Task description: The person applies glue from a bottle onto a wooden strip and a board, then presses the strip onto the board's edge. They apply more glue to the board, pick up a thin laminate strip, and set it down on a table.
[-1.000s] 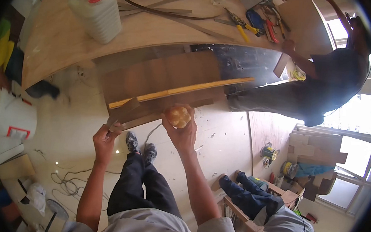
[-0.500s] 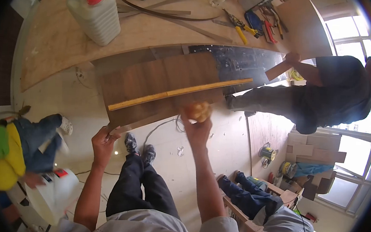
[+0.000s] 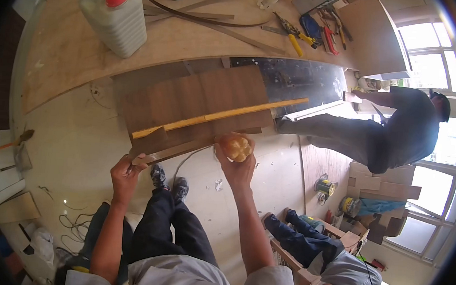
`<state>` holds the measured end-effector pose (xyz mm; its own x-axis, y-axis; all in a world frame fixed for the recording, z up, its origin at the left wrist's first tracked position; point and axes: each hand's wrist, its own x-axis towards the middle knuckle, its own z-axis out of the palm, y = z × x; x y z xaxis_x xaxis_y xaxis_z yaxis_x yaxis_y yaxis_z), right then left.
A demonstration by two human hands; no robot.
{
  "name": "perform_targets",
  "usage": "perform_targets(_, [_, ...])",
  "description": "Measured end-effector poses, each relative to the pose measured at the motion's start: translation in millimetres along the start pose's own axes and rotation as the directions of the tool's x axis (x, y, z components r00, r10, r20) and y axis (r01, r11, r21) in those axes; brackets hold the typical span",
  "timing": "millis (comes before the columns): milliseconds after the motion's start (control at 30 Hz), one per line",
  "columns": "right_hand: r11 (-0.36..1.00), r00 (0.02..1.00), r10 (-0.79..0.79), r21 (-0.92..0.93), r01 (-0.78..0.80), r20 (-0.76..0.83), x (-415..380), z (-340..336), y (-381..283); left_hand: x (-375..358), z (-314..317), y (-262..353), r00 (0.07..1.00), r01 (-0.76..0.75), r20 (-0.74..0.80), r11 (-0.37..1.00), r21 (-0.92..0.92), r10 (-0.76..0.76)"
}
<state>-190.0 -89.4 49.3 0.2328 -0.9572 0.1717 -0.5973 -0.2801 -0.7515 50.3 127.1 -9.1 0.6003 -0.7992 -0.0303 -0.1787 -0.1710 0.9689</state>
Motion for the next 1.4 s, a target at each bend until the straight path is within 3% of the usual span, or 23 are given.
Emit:
perform_targets(67, [1.000, 1.000, 0.009, -0.005, -0.009, -0.008, 8.0, -8.7, 14.3, 2.3, -3.5, 0.4, 1.000, 0.021, 0.002, 0.999, -0.031, -0.021])
perform_targets(167, [0.979, 0.981, 0.184, 0.095, -0.178, -0.063, 26.4, -21.8, 34.3, 1.3, -6.7, -3.2, 0.999, 0.045, 0.009, 0.999, 0.002, -0.045])
perform_targets(267, [0.987, 0.986, 0.143, 0.082, -0.136, -0.087, 22.9, -15.1, 47.4, 4.2, -6.7, 4.2, 1.000, 0.013, 0.026, 0.998, 0.066, -0.015])
perform_targets(367, [1.000, 0.998, -0.001, 0.002, 0.001, -0.063, 1.9, 0.5, 7.4, 7.4, -5.1, 6.1, 0.999, 0.023, 0.023, 0.998, 0.062, -0.024])
perform_targets(400, [0.994, 0.997, 0.073, 0.080, -0.070, -0.026, -3.9, 2.9, -2.3, 7.6, -4.1, 6.0, 0.999, 0.036, 0.018, 0.998, 0.049, -0.037])
perform_targets(500, [0.998, 1.000, -0.022, -0.067, 0.021, -0.020, -0.6, -2.3, 0.5, 9.0, -9.5, 5.7, 0.997, 0.053, 0.049, 0.999, -0.007, -0.053])
perform_targets(533, [0.998, 0.998, -0.016, -0.067, 0.011, -0.065, 6.3, -6.2, 4.1, 9.6, -10.9, 5.4, 0.998, 0.042, 0.055, 0.999, -0.027, -0.040])
perform_targets(633, [0.997, 0.993, 0.052, -0.058, -0.058, -0.102, 36.8, -21.9, 45.6, 11.4, -18.8, 9.6, 0.993, 0.041, 0.102, 0.985, 0.167, -0.059])
perform_targets(667, [0.985, 0.977, 0.170, 0.025, -0.169, -0.124, 43.9, -31.5, 44.3, 12.1, -16.3, 8.9, 0.995, 0.038, 0.084, 0.993, 0.109, -0.047])
perform_targets(767, [0.991, 0.972, 0.077, -0.090, -0.099, -0.224, 57.3, -40.6, 56.4, 10.2, -8.6, 9.1, 0.999, 0.016, 0.046, 1.000, 0.008, -0.016])
perform_targets(800, [0.987, 0.964, 0.162, 0.013, -0.163, -0.211, 56.6, -39.3, 49.8, 11.5, -7.9, 11.8, 0.999, -0.005, 0.044, 1.000, 0.025, 0.003])
perform_targets(967, [0.998, 0.997, 0.055, -0.025, -0.056, -0.050, 24.0, -22.1, 29.7, 11.3, -4.0, 14.3, 0.999, -0.008, 0.042, 0.993, 0.115, 0.003])
perform_targets(1100, [0.999, 0.999, 0.040, -0.003, -0.040, -0.031, 26.4, -17.6, 28.4, 9.0, -9.7, 27.2, 1.000, 0.025, 0.011, 0.988, 0.150, -0.027])
perform_targets(1133, [0.994, 0.995, -0.097, -0.057, 0.095, -0.031, 37.0, -22.1, 32.0, 8.8, -11.3, 29.2, 1.000, 0.029, 0.001, 0.984, 0.175, -0.030])
perform_targets(1233, [0.986, 0.982, 0.157, 0.079, -0.149, -0.106, 57.4, -35.9, 28.2, 0.9, -21.2, 28.1, 0.991, 0.131, 0.005, 0.964, 0.232, -0.136])
perform_targets(1267, [0.991, 0.984, 0.132, -0.002, -0.134, -0.120, 61.1, -38.5, 41.9, -0.5, -17.9, 27.6, 0.990, 0.140, -0.006, 0.973, 0.183, -0.141])
perform_targets(1333, [0.988, 0.982, 0.153, 0.013, -0.152, -0.114, 63.4, -41.1, 37.7, 0.4, -3.2, 41.1, 0.987, 0.158, -0.027, 0.983, 0.088, -0.157])
perform_targets(1400, [0.984, 0.981, 0.176, 0.047, -0.173, -0.077, 58.7, -38.3, 34.1, 5.4, 6.8, 46.4, 0.994, 0.101, 0.014, 0.973, 0.207, -0.106])
